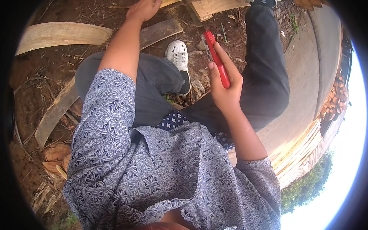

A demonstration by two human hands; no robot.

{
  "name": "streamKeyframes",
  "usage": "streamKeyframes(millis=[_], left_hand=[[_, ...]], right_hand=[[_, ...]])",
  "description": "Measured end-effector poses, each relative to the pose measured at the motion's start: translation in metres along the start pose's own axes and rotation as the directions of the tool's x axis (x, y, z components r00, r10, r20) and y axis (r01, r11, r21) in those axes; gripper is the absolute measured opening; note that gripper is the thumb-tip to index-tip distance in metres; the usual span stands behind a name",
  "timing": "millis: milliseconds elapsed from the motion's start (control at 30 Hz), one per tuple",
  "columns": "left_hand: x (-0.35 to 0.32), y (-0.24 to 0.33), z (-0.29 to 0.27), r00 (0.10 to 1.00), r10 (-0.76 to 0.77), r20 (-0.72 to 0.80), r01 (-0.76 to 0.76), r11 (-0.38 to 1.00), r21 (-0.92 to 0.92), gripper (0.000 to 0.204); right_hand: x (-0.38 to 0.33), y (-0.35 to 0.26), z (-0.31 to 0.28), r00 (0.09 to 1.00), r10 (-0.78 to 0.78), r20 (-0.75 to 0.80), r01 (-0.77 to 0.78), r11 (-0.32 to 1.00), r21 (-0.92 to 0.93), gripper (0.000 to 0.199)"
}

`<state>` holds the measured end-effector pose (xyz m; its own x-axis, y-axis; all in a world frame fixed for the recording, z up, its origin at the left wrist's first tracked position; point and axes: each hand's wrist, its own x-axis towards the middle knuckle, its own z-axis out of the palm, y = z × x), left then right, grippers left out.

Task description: The person sits on the ground and uses a red hand saw to cut a piece of wood. They hold the wood steady with their left hand and saw through it with their right hand, then lift the cut piece to inspect it.

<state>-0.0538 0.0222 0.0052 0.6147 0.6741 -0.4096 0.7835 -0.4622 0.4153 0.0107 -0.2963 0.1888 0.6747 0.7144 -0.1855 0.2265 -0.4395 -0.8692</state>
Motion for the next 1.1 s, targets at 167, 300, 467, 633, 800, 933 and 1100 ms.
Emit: streamKeyframes(millis=[167, 300, 467, 633, 800, 933, 1100], left_hand=[[-0.009, 0.013, 0.002, 0.999, -0.026, -0.031, 0.026, 1.000, 0.012, 0.067], [-0.002, 0.025, 0.001, 0.999, -0.040, 0.006, 0.040, 0.999, 0.029, 0.069], [-0.002, 0.009, -0.005, 0.997, -0.040, 0.073, 0.036, 0.998, 0.047, 0.071], [-0.009, 0.022, -0.013, 0.997, -0.019, 0.070, 0.019, 1.000, 0.003, 0.075], [-0.001, 0.022, -0.018, 0.994, -0.041, 0.101, 0.044, 0.998, -0.036, 0.078], [-0.004, 0.019, -0.026, 0.989, -0.065, 0.133, 0.069, 0.997, -0.020, 0.077], [-0.008, 0.015, -0.012, 0.998, -0.032, 0.047, 0.034, 0.999, -0.041, 0.075]], right_hand=[[0.039, 0.011, 0.013, 0.997, -0.068, -0.036, 0.071, 0.994, 0.085, 0.044], [0.142, 0.036, 0.055, 0.967, -0.225, -0.119, 0.243, 0.957, 0.160, 0.034], [0.135, 0.052, 0.057, 0.968, -0.238, -0.075, 0.247, 0.955, 0.164, 0.041], [0.092, 0.079, 0.056, 0.977, -0.209, -0.038, 0.212, 0.966, 0.151, 0.047], [0.037, 0.054, 0.020, 0.998, -0.066, 0.019, 0.064, 0.995, 0.070, 0.047], [-0.006, 0.032, -0.014, 0.999, -0.025, 0.043, 0.025, 1.000, -0.002, 0.048], [0.033, 0.024, 0.010, 0.999, -0.050, 0.009, 0.049, 0.994, 0.099, 0.043]])
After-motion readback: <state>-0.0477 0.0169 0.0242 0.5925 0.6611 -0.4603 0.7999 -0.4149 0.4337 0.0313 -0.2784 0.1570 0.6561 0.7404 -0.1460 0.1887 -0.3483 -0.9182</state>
